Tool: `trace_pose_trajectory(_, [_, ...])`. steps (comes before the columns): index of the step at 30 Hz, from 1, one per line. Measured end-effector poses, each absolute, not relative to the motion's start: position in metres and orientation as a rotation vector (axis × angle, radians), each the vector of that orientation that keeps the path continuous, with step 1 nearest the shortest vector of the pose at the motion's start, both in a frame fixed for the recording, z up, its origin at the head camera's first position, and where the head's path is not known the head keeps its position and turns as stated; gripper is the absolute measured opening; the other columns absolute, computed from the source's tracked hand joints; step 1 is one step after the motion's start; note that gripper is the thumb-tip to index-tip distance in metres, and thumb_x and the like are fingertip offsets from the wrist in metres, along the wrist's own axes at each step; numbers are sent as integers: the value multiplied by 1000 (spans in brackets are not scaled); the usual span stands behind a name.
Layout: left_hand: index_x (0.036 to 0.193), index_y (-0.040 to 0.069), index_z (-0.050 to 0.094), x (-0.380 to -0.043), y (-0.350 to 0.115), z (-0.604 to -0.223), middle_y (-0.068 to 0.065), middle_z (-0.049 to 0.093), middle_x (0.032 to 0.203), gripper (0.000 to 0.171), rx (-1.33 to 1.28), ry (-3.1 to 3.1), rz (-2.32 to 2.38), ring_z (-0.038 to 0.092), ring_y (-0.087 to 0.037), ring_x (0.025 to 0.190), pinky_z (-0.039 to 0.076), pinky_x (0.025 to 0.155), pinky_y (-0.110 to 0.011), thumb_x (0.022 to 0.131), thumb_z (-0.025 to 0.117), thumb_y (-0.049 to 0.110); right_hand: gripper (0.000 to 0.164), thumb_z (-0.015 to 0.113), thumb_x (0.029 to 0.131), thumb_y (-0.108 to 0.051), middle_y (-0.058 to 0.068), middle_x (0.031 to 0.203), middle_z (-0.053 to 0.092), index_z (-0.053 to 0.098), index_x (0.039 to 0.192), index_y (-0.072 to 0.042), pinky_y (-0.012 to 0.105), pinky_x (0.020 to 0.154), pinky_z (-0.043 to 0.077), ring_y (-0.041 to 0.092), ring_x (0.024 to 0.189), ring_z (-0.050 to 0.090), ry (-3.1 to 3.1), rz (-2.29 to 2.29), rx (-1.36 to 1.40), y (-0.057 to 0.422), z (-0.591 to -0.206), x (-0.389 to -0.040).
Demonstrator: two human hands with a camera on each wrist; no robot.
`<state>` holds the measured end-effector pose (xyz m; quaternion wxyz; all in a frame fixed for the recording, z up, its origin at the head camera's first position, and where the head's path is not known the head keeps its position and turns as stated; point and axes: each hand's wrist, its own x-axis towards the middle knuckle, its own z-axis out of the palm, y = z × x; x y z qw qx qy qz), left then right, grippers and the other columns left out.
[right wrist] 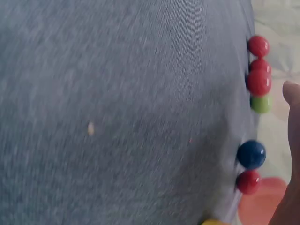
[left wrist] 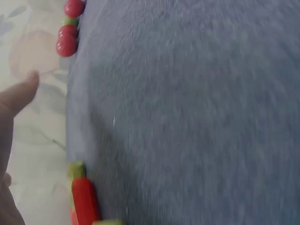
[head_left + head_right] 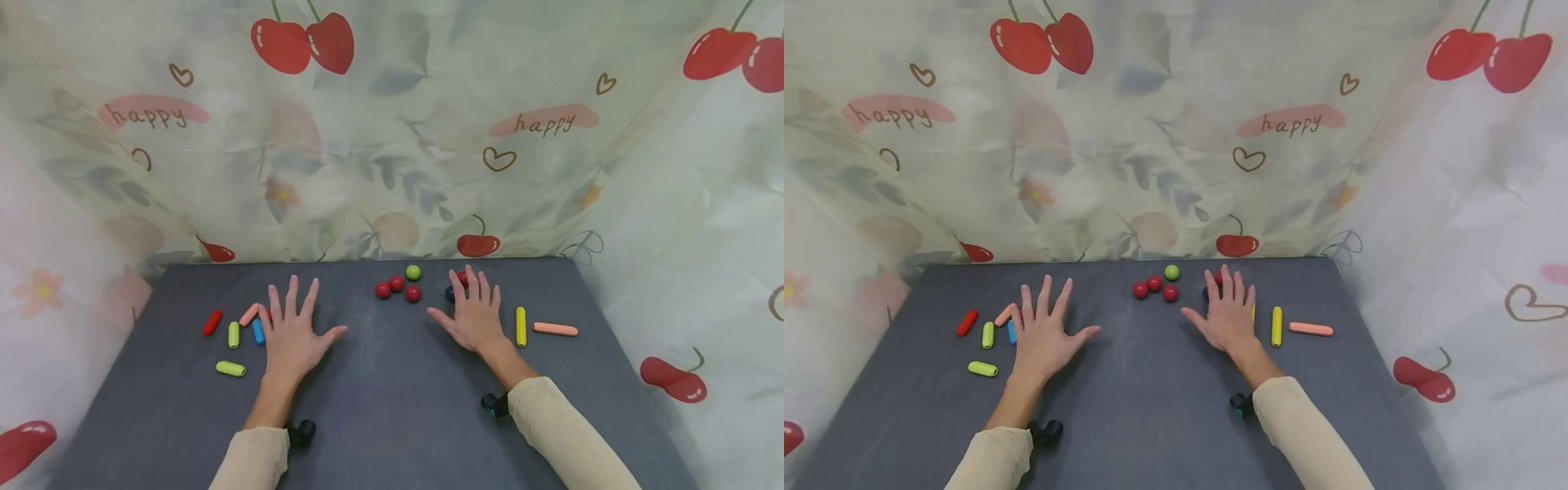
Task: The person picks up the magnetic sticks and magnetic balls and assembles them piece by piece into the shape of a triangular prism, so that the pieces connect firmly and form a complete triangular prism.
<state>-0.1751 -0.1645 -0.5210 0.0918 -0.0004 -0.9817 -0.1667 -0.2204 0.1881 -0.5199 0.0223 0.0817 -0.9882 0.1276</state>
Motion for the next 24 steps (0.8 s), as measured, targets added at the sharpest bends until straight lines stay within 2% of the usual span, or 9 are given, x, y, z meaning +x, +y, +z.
trace_pose_trajectory(6, [164,33,15,-161,-186,-517,-10,2,174,112,41,-2917,-590,-6,-50,157,6,120,-75,78,78,67,88,61,94,-62,20,167,15,25,161,-17,68,113,31,47,147,23,-2998,508,214,199,-523,-224])
trace_pose_trajectory(9, [164,30,19,-155,-195,-514,-13,9,173,112,59,-2915,-659,-3,-52,157,5,120,-75,77,83,60,83,67,95,-54,21,162,23,31,159,-15,64,108,37,47,138,32,-2960,543,222,201,-524,-226])
trace_pose_trajectory(12, [162,26,28,-148,-201,-511,-14,22,170,108,84,-2910,-704,3,-51,156,6,120,-74,76,86,53,76,70,95,-46,21,156,32,37,156,-14,61,107,40,45,131,38,-2944,563,240,200,-524,-228])
trace_pose_trajectory(18, [152,17,49,-147,-211,-510,-14,49,152,84,116,-2938,-727,20,-45,151,17,119,-70,80,88,35,63,69,97,-38,19,147,44,48,150,-13,56,102,45,43,124,45,-2976,524,287,196,-526,-231])
trace_pose_trajectory(24, [134,11,67,-156,-215,-510,-14,55,146,48,38,-3016,-704,25,-48,146,18,117,-69,89,80,24,48,70,98,-25,16,140,51,58,142,-12,52,98,49,40,117,51,-2964,474,344,192,-527,-232])
